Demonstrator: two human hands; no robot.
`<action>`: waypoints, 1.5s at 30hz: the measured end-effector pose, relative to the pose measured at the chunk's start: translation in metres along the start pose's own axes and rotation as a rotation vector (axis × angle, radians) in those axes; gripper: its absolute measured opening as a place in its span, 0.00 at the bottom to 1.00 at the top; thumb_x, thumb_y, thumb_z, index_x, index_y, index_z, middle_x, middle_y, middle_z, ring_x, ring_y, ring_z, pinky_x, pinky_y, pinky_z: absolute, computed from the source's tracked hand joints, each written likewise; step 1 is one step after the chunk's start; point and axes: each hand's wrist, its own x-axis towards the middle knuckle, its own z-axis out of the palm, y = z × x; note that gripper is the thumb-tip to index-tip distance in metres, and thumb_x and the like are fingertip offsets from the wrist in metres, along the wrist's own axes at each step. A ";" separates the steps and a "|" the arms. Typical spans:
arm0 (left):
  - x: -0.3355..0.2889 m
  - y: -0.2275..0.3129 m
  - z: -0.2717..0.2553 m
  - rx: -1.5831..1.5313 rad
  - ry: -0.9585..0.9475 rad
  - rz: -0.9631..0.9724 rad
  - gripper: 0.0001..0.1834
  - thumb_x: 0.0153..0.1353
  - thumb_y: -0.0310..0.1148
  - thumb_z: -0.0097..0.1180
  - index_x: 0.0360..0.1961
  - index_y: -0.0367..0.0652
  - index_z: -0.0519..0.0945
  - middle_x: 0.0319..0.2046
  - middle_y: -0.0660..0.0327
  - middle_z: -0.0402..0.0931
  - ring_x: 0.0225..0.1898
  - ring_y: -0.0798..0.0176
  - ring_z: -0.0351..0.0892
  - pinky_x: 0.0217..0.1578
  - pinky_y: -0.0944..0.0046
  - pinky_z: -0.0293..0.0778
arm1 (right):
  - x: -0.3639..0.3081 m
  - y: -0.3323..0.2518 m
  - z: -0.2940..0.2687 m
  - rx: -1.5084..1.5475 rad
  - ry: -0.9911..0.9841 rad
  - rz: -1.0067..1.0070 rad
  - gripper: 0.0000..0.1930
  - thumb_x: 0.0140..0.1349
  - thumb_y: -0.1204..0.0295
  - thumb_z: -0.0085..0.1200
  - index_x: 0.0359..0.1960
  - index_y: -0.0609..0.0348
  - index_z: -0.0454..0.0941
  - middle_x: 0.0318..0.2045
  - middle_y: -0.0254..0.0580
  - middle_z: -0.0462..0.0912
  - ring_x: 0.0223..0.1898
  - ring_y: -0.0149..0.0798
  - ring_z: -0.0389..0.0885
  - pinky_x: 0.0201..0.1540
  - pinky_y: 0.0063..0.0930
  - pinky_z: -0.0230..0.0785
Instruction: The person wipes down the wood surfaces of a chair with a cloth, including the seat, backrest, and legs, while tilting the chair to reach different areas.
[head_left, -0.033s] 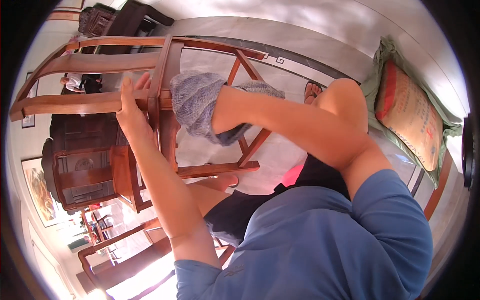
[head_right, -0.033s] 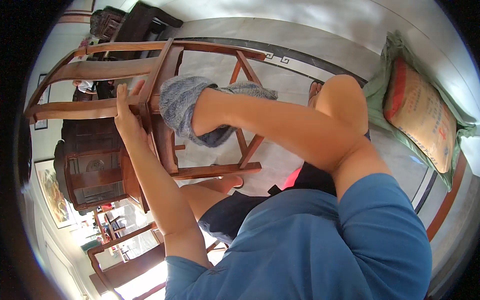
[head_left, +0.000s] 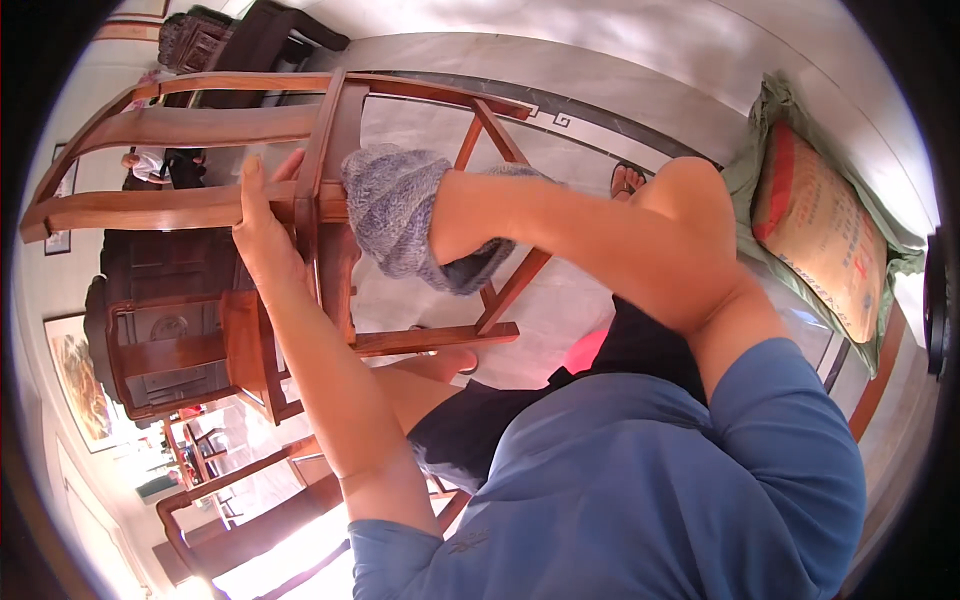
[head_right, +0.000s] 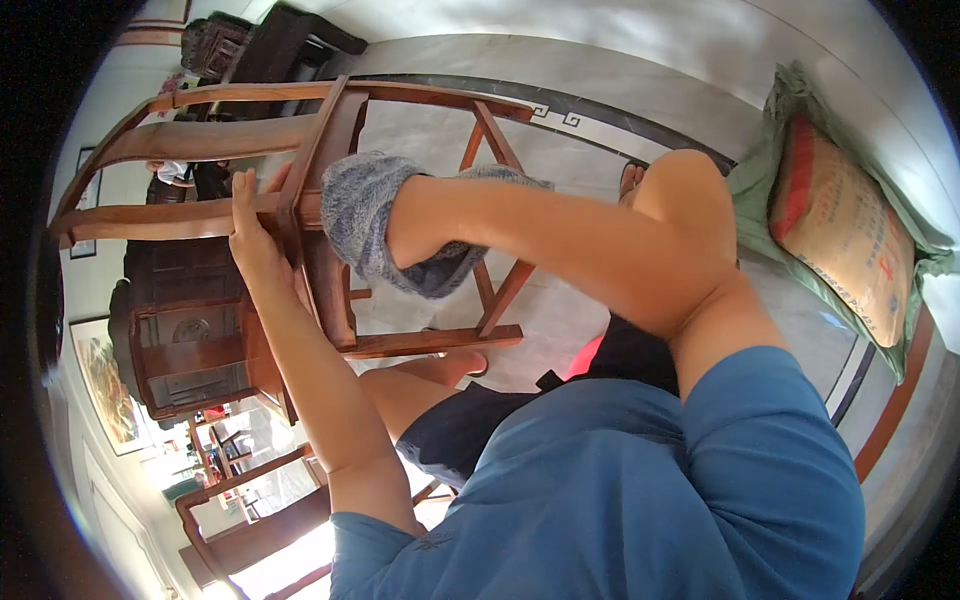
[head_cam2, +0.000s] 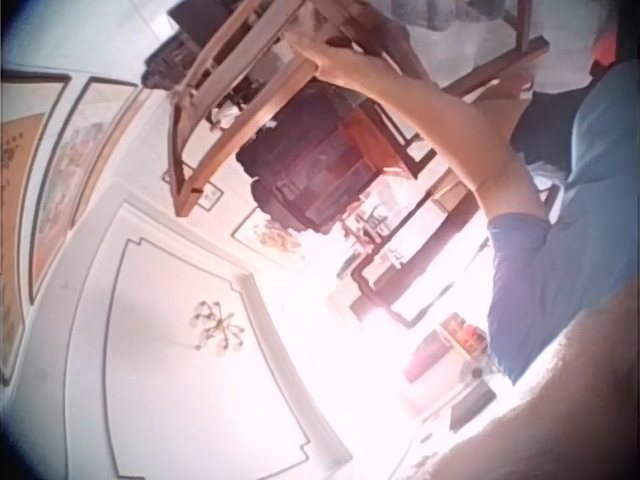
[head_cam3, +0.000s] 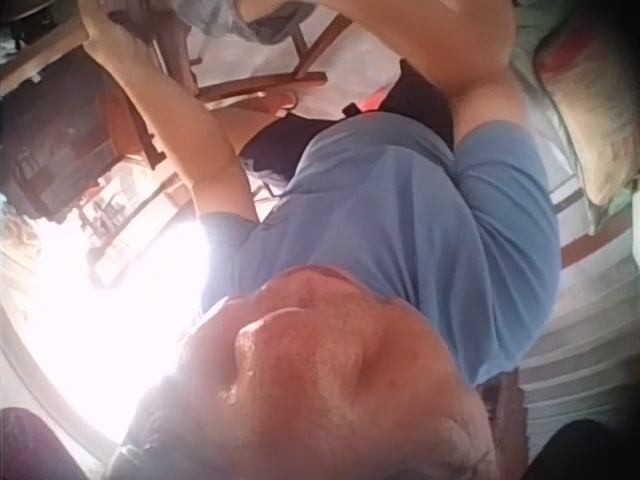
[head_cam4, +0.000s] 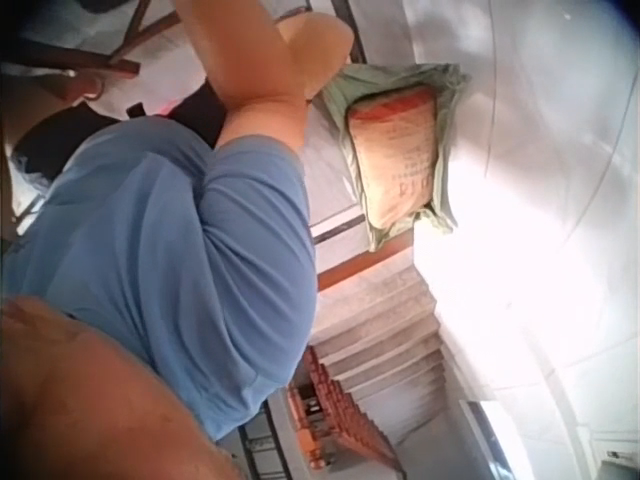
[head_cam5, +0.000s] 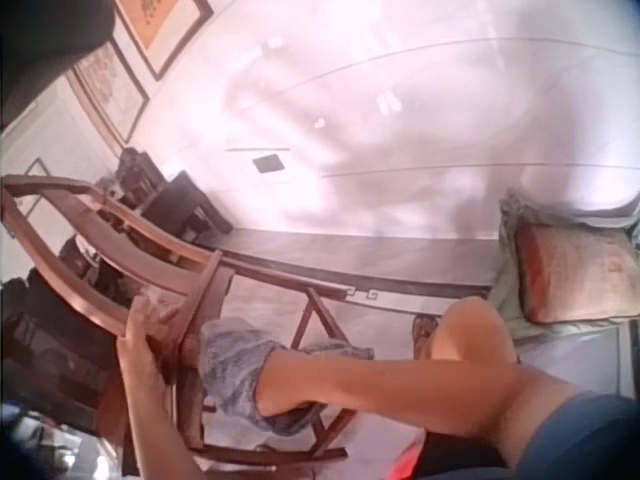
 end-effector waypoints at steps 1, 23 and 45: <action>0.000 -0.002 -0.011 0.010 0.019 -0.001 0.37 0.69 0.54 0.59 0.64 0.29 0.75 0.50 0.53 0.87 0.47 0.68 0.82 0.50 0.69 0.77 | 0.003 -0.007 -0.008 0.019 0.000 -0.011 0.18 0.64 0.63 0.51 0.45 0.63 0.85 0.49 0.57 0.85 0.54 0.60 0.81 0.61 0.47 0.70; 0.023 -0.028 -0.030 0.281 -0.351 0.169 0.36 0.79 0.55 0.43 0.70 0.32 0.71 0.68 0.57 0.72 0.72 0.61 0.65 0.73 0.61 0.54 | 0.024 -0.017 -0.044 -0.127 0.170 0.157 0.14 0.58 0.63 0.56 0.41 0.55 0.87 0.44 0.54 0.87 0.47 0.57 0.84 0.54 0.48 0.73; 0.048 -0.026 0.006 0.665 0.153 0.265 0.42 0.66 0.67 0.57 0.42 0.27 0.85 0.32 0.52 0.85 0.38 0.58 0.81 0.44 0.55 0.75 | 0.056 -0.028 -0.041 -0.300 0.391 0.178 0.10 0.57 0.68 0.57 0.38 0.56 0.84 0.39 0.49 0.84 0.43 0.54 0.83 0.46 0.53 0.72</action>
